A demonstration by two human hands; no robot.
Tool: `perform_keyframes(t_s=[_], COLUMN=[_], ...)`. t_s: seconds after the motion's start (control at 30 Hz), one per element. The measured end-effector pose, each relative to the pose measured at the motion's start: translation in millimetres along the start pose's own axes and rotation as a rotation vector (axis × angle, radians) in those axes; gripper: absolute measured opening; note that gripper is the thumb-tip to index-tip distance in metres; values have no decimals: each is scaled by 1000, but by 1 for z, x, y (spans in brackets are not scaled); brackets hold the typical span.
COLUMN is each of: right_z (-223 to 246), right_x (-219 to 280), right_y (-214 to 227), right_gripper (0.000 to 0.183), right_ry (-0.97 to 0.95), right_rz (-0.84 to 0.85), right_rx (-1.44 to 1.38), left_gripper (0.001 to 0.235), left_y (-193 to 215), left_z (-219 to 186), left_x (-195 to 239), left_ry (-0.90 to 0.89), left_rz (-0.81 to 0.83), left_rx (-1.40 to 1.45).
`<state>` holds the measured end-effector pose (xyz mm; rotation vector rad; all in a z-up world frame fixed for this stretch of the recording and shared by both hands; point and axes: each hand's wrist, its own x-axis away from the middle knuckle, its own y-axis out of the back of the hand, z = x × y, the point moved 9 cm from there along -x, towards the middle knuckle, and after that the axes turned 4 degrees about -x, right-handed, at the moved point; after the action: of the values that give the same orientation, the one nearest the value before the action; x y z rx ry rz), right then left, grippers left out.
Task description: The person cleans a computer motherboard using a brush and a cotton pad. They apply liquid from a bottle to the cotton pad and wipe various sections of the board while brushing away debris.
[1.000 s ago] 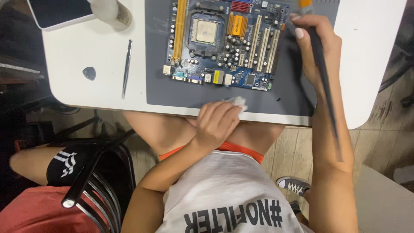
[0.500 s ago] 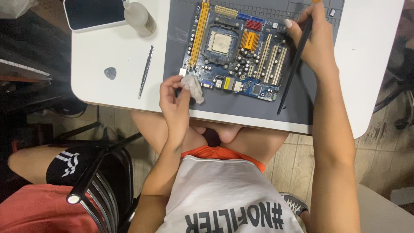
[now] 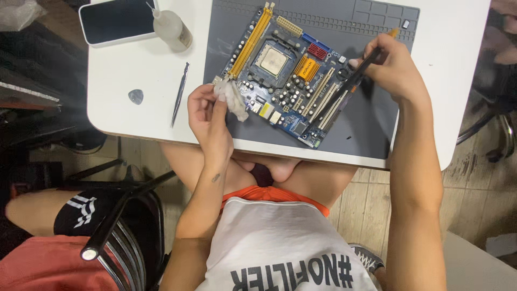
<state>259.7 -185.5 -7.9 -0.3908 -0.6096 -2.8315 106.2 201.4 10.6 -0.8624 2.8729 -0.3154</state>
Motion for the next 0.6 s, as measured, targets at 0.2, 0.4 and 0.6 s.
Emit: perform_keyframes(t_s=[0.2, 0.4, 0.6], right_z=[23, 20, -8], right_x=[42, 96, 136], right_y=[4, 11, -12], right_gripper=[38, 42, 40], right_ry=[50, 94, 96], right_rz=[-5, -141, -292], right_rx=[-203, -248, -285], left_gripper=[23, 21, 12], left_y=[-10, -56, -126], left_z=[-6, -33, -30], left_x=[-12, -42, -92], left_ry=[-1, -61, -196], left_rz=[-32, 111, 349], left_rx=[78, 8, -115])
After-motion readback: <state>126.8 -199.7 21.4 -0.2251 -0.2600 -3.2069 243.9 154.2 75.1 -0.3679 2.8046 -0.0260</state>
